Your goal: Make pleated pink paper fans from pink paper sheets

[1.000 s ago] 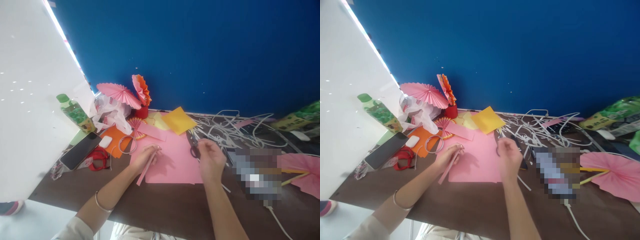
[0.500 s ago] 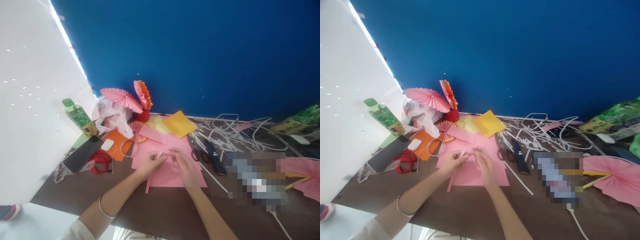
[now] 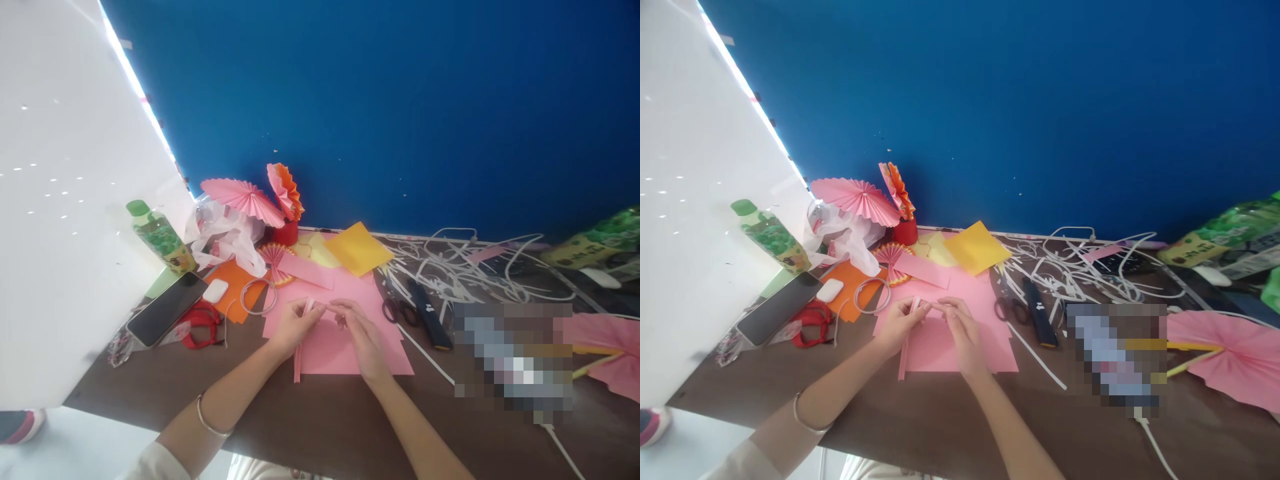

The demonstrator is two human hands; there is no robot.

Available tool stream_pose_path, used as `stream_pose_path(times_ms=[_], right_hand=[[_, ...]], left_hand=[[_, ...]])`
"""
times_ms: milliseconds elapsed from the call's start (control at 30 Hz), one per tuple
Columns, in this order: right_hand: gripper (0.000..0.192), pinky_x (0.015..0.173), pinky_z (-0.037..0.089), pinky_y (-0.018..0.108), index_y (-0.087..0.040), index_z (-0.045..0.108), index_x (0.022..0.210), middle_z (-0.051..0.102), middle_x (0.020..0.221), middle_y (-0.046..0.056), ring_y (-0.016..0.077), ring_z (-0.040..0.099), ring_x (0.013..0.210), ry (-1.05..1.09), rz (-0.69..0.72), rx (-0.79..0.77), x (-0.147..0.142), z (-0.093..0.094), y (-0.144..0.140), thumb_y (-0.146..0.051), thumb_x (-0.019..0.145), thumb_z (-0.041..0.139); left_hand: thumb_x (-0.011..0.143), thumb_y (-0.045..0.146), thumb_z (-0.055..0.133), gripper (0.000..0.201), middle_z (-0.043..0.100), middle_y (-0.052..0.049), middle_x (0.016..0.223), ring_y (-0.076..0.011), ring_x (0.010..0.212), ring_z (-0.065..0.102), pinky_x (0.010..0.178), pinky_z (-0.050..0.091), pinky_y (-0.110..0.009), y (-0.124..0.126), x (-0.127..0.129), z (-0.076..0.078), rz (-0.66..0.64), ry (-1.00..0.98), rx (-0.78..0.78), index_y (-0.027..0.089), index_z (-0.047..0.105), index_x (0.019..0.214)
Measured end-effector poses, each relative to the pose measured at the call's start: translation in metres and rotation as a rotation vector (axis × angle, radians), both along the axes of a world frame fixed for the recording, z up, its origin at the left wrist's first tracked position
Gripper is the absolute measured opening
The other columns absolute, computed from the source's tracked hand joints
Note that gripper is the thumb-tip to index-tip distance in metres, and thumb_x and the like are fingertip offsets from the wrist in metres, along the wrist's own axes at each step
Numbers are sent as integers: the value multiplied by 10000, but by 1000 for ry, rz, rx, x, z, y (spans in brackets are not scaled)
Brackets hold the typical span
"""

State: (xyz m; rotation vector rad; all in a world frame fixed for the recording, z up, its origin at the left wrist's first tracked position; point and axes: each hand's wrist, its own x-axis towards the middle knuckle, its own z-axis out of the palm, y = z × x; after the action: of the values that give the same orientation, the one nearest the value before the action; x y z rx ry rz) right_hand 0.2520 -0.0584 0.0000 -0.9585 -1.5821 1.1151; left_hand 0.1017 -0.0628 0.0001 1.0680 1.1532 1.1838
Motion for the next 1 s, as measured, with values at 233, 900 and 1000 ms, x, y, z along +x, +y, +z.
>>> stream_pose_path(times_ms=[233,900,1000], right_hand=[[279,833,462,366,-233,633,1043,527,1044,86,201,525,973,-234,-120,219,-4,6,-6,-296,882,415],[107,720,487,329,-206,519,745,567,971,81,185,557,864,-348,-147,278,1,3,6,-244,834,474],[100,733,482,333,-204,505,762,556,984,86,184,550,873,-365,-149,264,-2,2,4,-225,840,447]], left_hand=[[732,508,557,370,359,58,547,-62,489,306,478,247,-195,0,-1,3,14,61,21,156,482,649],[765,447,515,403,276,63,509,-60,493,253,476,208,-211,-5,3,3,-72,218,133,162,365,522],[753,472,532,425,275,62,507,-58,492,250,480,195,-216,-6,4,3,-80,166,97,157,373,516]])
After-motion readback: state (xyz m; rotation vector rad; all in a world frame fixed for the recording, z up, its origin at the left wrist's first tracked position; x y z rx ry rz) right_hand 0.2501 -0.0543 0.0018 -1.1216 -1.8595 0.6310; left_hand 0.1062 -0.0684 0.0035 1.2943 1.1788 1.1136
